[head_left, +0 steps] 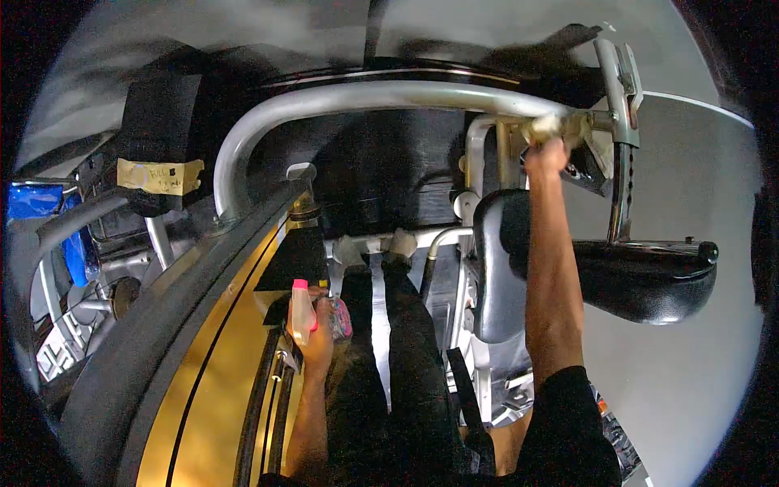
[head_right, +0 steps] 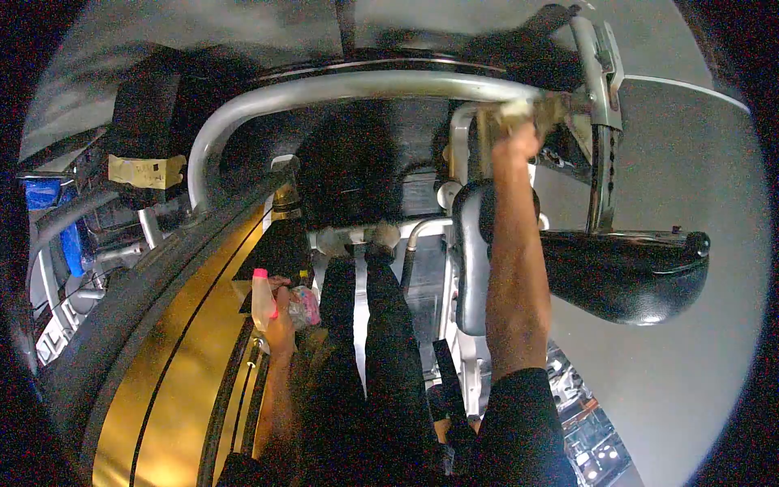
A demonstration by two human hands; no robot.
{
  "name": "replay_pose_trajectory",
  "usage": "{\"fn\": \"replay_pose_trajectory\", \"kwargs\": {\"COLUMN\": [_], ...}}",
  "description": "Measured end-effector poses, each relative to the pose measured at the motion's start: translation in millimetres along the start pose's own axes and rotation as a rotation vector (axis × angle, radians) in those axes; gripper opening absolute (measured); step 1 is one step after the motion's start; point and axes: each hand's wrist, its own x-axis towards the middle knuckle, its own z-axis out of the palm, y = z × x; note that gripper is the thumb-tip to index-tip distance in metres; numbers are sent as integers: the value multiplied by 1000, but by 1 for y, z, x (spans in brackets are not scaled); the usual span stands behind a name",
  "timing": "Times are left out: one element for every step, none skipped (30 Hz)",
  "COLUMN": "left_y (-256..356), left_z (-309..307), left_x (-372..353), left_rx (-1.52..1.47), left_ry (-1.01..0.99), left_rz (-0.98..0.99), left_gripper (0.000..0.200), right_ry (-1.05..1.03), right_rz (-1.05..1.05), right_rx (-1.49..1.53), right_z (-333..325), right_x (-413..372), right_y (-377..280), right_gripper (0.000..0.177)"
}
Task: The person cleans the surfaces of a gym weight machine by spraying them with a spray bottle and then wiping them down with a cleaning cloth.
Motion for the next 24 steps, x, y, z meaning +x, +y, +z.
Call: {"fn": "replay_pose_trajectory", "kwargs": {"left_y": [-3, -7, -9, -7, -3, -1, -2, -5, -7, -8, -9, -9, -2, 10, 17, 13, 6, 2, 11, 10, 7, 6, 6, 7], "left_z": [1, 0, 1, 5, 8, 9, 10, 12, 15, 17, 19, 20, 24, 30, 32, 29, 29, 29, 29, 31, 32, 32, 32, 31], "left_x": [1, 2, 2, 2, 2, 1, 1, 2, 2, 0, -1, -2, -4, -6, -8, -10, -13, -15, -13, -13, -13, -14, -14, -12], "left_rx": [0, 44, 90, 88, 97, 109, 117, 132, 146, 153, 66, -20, -10, 32, 73, 79, 10, -64, 46, 38, -3, -42, -46, -43], "left_ry": [-1, 10, 17, 13, 28, 44, 43, 22, -2, -9, -27, -44, -49, -16, 18, 17, 1, -16, -55, -55, -46, -32, -22, -11], "left_rz": [0, 35, 70, 76, 69, 58, 59, 119, 178, 180, 76, -28, -23, 14, 53, 56, -37, -132, -61, -62, -54, -46, -51, -45], "left_gripper": [14, 14, 14, 14, 14, 14, 14, 14, 14, 14, 13, 13, 13, 12, 11, 11, 11, 11, 11, 11, 11, 10, 10, 10], "right_ry": [119, 239, 222, 201, 130, 57, -90, -227, -305, -377, -462, -664, -806, -923, -917, -911, -848, -781, -732, -683, -602, -515, -453, -449], "right_rz": [-13, -28, -186, -343, -400, -452, -413, -356, -214, -45, 50, -57, 153, 496, 481, 464, 306, 145, -12, -167, -332, -468, -506, -707], "right_rx": [-44, -90, -208, -318, -357, -399, -324, -384, -79, -203, -292, -460, -434, -193, -201, -214, -264, -316, -227, -138, -281, -273, -175, -266], "right_z": [33, 54, 44, 38, 43, 50, 58, 58, 74, 85, 95, 96, 104, 115, 120, 124, 125, 121, 117, 110, 100, 88, 83, 71], "right_x": [-39, -67, -58, -50, -70, -111, -151, -177, -216, -257, -292, -304, -316, -323, -322, -319, -307, -287, -261, -232, -199, -159, -142, -118], "right_y": [-11, -18, 9, 36, 43, 48, 51, 68, 76, 56, 30, 51, 57, 56, 53, 50, 39, 25, 16, 5, -11, -12, -31, -40], "right_gripper": [33, 38, 37, 37, 38, 39, 40, 44, 39, 37, 39, 40, 41, 41, 40, 39, 37, 35, 33, 32, 30, 33, 36, 36]}}
